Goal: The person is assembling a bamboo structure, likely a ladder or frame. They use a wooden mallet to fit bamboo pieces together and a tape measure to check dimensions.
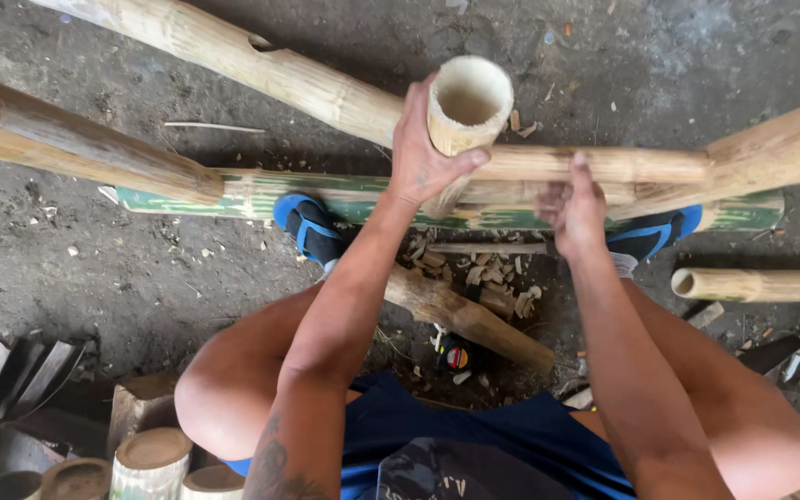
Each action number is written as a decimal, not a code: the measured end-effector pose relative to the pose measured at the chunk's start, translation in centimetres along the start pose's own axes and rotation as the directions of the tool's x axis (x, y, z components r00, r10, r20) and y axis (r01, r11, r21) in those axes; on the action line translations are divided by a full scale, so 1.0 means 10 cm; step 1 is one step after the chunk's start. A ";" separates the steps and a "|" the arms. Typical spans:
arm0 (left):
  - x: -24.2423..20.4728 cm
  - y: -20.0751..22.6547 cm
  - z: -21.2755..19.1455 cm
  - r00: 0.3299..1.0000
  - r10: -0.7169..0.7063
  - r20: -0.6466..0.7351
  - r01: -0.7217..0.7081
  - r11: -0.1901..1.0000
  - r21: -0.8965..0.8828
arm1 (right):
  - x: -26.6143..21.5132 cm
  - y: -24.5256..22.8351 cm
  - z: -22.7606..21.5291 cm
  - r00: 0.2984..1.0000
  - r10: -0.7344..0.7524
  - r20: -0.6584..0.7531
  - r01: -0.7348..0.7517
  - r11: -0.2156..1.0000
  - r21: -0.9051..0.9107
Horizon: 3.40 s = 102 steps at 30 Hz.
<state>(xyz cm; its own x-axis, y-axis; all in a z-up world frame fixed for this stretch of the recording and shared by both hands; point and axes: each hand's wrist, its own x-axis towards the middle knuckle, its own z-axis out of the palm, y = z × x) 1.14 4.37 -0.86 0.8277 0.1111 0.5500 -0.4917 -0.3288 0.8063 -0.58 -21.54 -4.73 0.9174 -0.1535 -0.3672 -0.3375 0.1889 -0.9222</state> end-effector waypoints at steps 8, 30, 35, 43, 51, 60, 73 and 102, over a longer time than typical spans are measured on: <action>-0.02 -0.20 0.06 0.998 -0.055 0.017 0.057 0.934 -0.353 | -0.14 1.42 0.86 0.840 0.101 0.533 0.168 0.885 -0.433; -0.96 -2.17 -1.04 0.415 -0.804 -0.427 0.468 0.591 -0.658 | 0.35 1.30 2.93 0.994 0.079 0.069 -0.089 0.986 0.139; -0.62 -1.73 -1.72 0.323 -0.819 -0.475 0.252 0.558 -0.791 | -0.74 0.77 2.42 0.631 -0.697 0.341 0.749 0.661 -0.035; 0.00 -0.77 -2.20 0.443 -0.841 -0.311 0.063 0.375 -0.925 | -1.51 -0.92 0.40 0.031 -0.897 0.441 0.993 -0.021 -0.113; 0.45 0.07 -1.38 0.697 -0.658 -0.286 -0.092 0.313 -0.945 | -1.38 -0.87 0.14 0.582 -0.813 0.011 0.746 0.540 0.390; -0.44 0.27 -0.34 0.894 -0.444 0.064 0.151 0.164 -0.975 | -0.99 -0.63 0.83 0.811 -0.502 -0.301 0.560 0.519 0.646; -0.10 -0.23 -0.90 0.755 -0.642 -0.136 -0.075 0.122 -0.990 | -0.98 -1.06 0.29 0.571 -0.821 -0.008 0.646 0.443 0.622; 0.52 0.39 -0.62 0.900 -0.429 -0.077 0.204 0.571 -0.795 | 0.65 -1.16 0.09 0.558 -0.809 0.187 0.450 0.484 0.750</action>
<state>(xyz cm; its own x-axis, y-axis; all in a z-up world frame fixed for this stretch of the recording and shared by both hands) 1.86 9.44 6.54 0.9351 0.3129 0.1662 -0.3268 0.5805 0.7458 9.49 -23.91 3.71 0.8241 -0.0567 0.5636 0.4077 0.7501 -0.5208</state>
